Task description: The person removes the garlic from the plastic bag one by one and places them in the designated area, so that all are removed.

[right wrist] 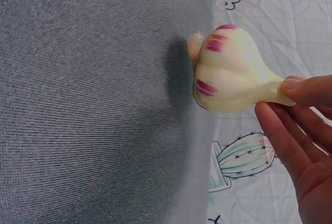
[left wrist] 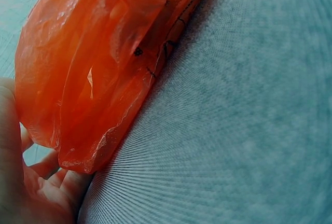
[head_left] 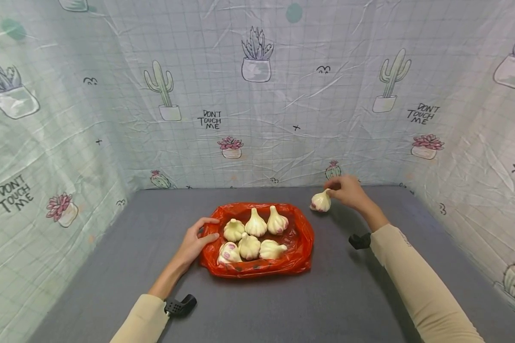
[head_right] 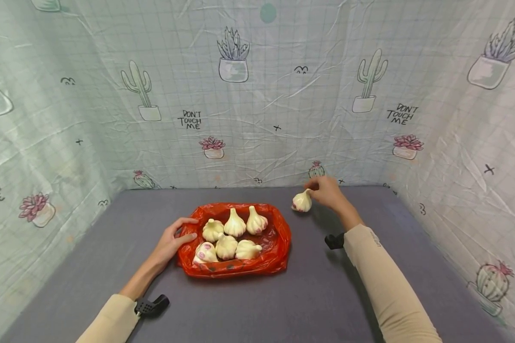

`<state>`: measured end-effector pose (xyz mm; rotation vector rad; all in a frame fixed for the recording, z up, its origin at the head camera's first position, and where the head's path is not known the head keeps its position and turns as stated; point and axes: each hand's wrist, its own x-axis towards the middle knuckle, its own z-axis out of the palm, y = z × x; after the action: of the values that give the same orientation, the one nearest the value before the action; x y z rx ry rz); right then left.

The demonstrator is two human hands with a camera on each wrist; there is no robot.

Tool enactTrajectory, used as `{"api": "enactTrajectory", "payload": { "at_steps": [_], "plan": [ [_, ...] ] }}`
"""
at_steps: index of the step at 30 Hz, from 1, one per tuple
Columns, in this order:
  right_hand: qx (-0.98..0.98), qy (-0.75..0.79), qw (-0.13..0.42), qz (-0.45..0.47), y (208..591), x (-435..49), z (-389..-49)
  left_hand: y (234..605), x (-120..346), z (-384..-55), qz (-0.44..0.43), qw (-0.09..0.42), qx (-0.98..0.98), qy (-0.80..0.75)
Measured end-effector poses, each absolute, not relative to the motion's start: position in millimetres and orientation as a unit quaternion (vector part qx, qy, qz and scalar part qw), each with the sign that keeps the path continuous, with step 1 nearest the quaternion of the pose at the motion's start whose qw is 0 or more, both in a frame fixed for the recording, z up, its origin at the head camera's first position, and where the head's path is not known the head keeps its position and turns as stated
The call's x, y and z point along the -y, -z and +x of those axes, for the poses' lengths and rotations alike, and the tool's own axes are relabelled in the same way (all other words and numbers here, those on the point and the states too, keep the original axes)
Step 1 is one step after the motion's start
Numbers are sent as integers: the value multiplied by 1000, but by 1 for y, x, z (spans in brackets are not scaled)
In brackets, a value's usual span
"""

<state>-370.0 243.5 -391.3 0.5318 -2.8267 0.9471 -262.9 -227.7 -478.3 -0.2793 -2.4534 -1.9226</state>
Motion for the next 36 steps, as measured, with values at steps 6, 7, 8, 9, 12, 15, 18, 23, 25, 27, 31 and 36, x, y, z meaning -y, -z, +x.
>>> {"api": "enactTrajectory", "payload": {
  "at_steps": [6, 7, 8, 9, 12, 15, 18, 23, 25, 27, 31, 36],
  "plan": [
    [933, -305, 53, 180, 395, -244, -369, 478, 228, -262, -91, 8, 785, 613],
    [933, -304, 54, 182, 395, -244, -368, 478, 228, -262, -91, 8, 785, 613],
    [934, -301, 55, 183, 395, -244, -368, 477, 228, -262, -91, 8, 785, 612],
    [935, -299, 56, 184, 395, -244, -368, 477, 227, -262, -90, 9, 786, 612],
    [937, -293, 53, 185, 396, -245, -368, 477, 228, -262, -89, 9, 785, 612],
    [938, -290, 51, 185, 396, -246, -368, 476, 228, -261, -88, 7, 784, 614],
    [937, -291, 52, 186, 397, -247, -368, 476, 227, -260, -87, 5, 783, 616],
    [934, -295, 60, 191, 400, -249, -369, 475, 226, -259, -85, 9, 786, 613],
    [934, -293, 64, 195, 400, -249, -369, 475, 226, -259, -86, 9, 785, 613],
    [934, -291, 65, 197, 401, -250, -370, 475, 226, -259, -86, 8, 784, 615],
    [934, -291, 61, 198, 401, -250, -370, 475, 226, -259, -86, 3, 780, 620],
    [937, -289, 54, 188, 396, -250, -367, 475, 226, -259, -86, 2, 779, 621]
  ]
}}
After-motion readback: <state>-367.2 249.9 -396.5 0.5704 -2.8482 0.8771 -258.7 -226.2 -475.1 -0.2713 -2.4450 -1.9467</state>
